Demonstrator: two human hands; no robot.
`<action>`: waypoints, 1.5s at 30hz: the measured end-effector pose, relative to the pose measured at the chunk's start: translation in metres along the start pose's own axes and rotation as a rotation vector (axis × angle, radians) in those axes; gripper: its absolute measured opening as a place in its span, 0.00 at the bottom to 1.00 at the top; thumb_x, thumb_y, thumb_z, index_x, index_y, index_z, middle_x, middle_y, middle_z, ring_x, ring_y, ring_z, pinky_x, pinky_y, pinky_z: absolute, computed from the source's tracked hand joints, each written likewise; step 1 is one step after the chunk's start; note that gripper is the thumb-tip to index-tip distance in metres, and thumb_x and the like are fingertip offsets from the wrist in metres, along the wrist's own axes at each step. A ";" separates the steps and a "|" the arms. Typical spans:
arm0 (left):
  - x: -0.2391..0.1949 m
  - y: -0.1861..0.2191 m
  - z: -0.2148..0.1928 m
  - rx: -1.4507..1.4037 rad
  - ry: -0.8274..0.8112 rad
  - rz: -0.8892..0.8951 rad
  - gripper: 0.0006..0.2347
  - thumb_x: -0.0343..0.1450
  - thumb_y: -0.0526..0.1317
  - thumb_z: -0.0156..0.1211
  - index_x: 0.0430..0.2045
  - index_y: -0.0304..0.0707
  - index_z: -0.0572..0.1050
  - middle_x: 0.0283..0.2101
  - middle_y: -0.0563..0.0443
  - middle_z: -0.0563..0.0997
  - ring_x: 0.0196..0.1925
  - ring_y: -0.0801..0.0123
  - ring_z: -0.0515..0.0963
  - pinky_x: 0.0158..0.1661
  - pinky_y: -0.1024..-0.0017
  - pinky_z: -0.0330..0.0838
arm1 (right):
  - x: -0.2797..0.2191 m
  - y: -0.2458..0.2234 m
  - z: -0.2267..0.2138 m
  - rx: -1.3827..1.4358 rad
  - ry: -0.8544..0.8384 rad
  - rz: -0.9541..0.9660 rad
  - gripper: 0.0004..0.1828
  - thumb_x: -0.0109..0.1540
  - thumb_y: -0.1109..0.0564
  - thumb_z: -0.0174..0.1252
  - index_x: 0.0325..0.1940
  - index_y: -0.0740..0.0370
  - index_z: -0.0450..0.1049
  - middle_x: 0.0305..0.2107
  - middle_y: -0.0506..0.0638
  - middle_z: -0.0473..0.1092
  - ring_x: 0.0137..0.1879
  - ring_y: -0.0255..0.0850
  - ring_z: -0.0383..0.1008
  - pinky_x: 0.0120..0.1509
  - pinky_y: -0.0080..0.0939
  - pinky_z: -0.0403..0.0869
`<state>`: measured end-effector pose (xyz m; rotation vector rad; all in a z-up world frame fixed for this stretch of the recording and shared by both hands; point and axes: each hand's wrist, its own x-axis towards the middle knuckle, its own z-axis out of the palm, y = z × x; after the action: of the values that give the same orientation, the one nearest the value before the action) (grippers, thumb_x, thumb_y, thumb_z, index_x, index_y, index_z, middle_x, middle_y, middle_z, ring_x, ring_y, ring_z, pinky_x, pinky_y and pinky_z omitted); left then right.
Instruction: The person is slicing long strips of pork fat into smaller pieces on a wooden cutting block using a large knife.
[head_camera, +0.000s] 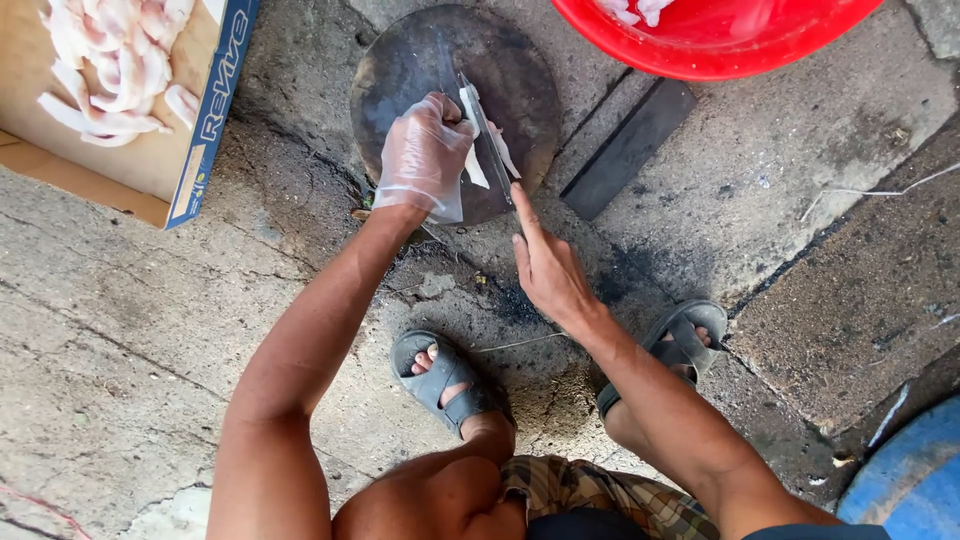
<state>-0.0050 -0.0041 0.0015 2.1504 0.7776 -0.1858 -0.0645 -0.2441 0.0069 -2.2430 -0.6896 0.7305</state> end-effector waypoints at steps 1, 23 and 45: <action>-0.001 0.000 0.000 -0.016 0.006 0.007 0.04 0.66 0.39 0.58 0.20 0.52 0.72 0.23 0.61 0.81 0.24 0.72 0.74 0.29 0.67 0.73 | 0.000 0.000 0.001 -0.008 0.006 -0.002 0.38 0.76 0.61 0.49 0.84 0.52 0.37 0.18 0.39 0.63 0.16 0.29 0.57 0.16 0.25 0.65; 0.009 -0.026 0.030 -0.137 -0.002 -0.004 0.05 0.69 0.42 0.62 0.24 0.45 0.81 0.22 0.49 0.82 0.29 0.50 0.86 0.29 0.59 0.80 | 0.081 -0.054 -0.036 0.121 -0.041 0.060 0.41 0.74 0.65 0.42 0.85 0.39 0.33 0.29 0.69 0.76 0.22 0.46 0.75 0.28 0.41 0.75; 0.028 -0.085 0.009 0.722 -0.041 0.999 0.04 0.68 0.46 0.63 0.27 0.53 0.77 0.38 0.57 0.78 0.52 0.63 0.74 0.53 0.59 0.61 | 0.003 -0.045 -0.061 0.230 0.098 0.136 0.36 0.71 0.56 0.46 0.84 0.46 0.46 0.29 0.71 0.77 0.33 0.59 0.80 0.34 0.56 0.75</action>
<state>-0.0322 0.0424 -0.0707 2.9181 -0.5395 0.0337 -0.0341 -0.2398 0.0762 -2.1125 -0.3873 0.7207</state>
